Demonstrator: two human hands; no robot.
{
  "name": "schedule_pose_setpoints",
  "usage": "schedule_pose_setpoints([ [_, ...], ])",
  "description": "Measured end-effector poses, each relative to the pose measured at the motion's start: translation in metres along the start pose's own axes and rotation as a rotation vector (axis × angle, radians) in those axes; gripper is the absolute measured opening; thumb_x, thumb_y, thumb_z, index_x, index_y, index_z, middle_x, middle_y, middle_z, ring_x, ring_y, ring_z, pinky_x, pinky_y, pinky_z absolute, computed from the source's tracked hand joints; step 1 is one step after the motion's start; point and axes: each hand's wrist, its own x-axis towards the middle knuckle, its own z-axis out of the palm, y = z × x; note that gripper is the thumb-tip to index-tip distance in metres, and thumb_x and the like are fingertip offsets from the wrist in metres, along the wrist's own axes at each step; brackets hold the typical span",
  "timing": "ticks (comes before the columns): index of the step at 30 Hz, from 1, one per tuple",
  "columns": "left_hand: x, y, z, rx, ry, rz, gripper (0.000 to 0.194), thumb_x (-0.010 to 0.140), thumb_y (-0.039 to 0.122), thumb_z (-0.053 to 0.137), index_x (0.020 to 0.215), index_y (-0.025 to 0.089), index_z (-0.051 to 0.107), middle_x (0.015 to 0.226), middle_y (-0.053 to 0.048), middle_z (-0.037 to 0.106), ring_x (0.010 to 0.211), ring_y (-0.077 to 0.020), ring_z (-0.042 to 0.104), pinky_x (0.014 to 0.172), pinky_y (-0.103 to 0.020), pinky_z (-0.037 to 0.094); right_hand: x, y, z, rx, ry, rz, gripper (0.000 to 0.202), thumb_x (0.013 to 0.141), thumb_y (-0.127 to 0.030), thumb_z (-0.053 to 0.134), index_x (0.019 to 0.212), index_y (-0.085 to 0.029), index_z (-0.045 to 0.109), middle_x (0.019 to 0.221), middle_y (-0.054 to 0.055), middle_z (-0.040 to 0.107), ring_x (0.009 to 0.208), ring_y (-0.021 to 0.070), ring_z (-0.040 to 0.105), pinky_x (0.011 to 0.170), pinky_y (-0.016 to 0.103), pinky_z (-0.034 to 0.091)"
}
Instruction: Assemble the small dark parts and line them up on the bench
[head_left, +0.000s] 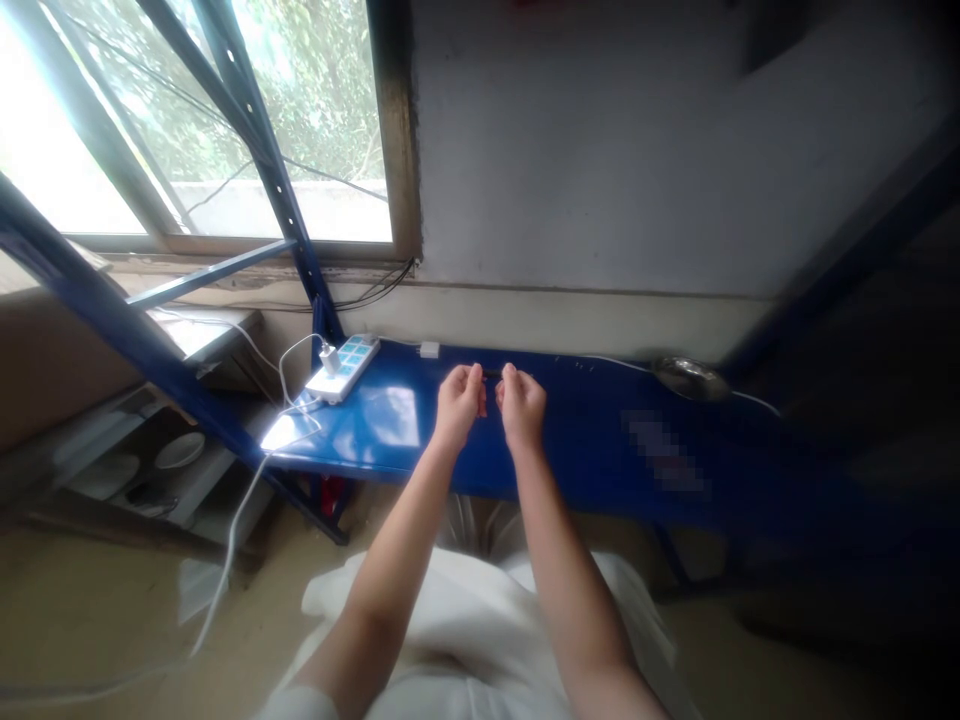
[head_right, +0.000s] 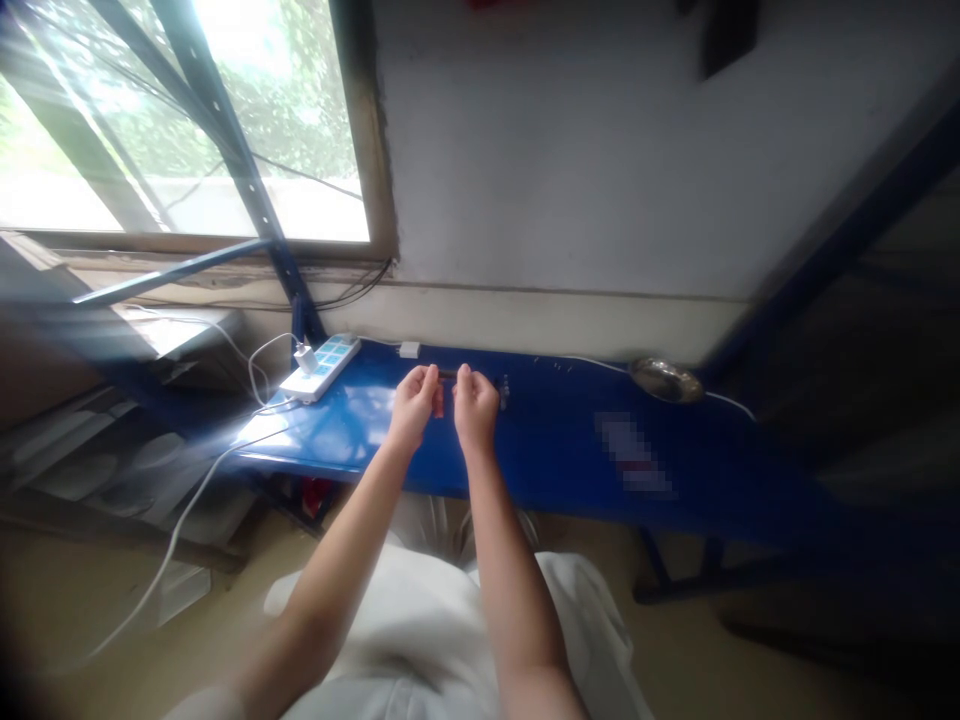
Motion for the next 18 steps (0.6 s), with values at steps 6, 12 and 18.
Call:
schedule_pose_setpoints([
  [6, 0.0009, -0.0006, -0.0002, -0.028, 0.007, -0.03, 0.042, 0.077, 0.053, 0.051, 0.059, 0.017, 0.04, 0.046, 0.007, 0.039, 0.035, -0.0037, 0.04, 0.037, -0.016, 0.032, -0.0021, -0.0024, -0.0003, 0.009, -0.003, -0.006, 0.043, 0.08, -0.051, 0.045, 0.051, -0.019, 0.043, 0.045, -0.004, 0.042, 0.044, 0.0082, 0.039, 0.046, 0.022, 0.033],
  [12, 0.0031, -0.0039, -0.0005, -0.058, 0.031, -0.097, 0.043, 0.075, 0.051, 0.054, 0.054, 0.017, 0.038, 0.042, 0.007, 0.036, 0.033, -0.0039, 0.037, 0.034, -0.017, 0.03, -0.0051, -0.0058, -0.0015, -0.031, 0.02, -0.015, 0.043, 0.08, -0.051, 0.044, 0.051, -0.019, 0.043, 0.045, -0.004, 0.042, 0.045, 0.0088, 0.039, 0.047, 0.022, 0.033],
  [18, 0.0062, -0.0073, -0.0029, -0.106, 0.055, -0.163, 0.044, 0.071, 0.051, 0.059, 0.053, 0.017, 0.037, 0.039, 0.008, 0.034, 0.031, -0.0034, 0.034, 0.032, -0.017, 0.028, -0.0065, -0.0103, -0.0035, -0.075, -0.005, -0.05, 0.044, 0.08, -0.052, 0.043, 0.05, -0.02, 0.042, 0.045, -0.004, 0.042, 0.045, 0.0092, 0.039, 0.048, 0.023, 0.033],
])
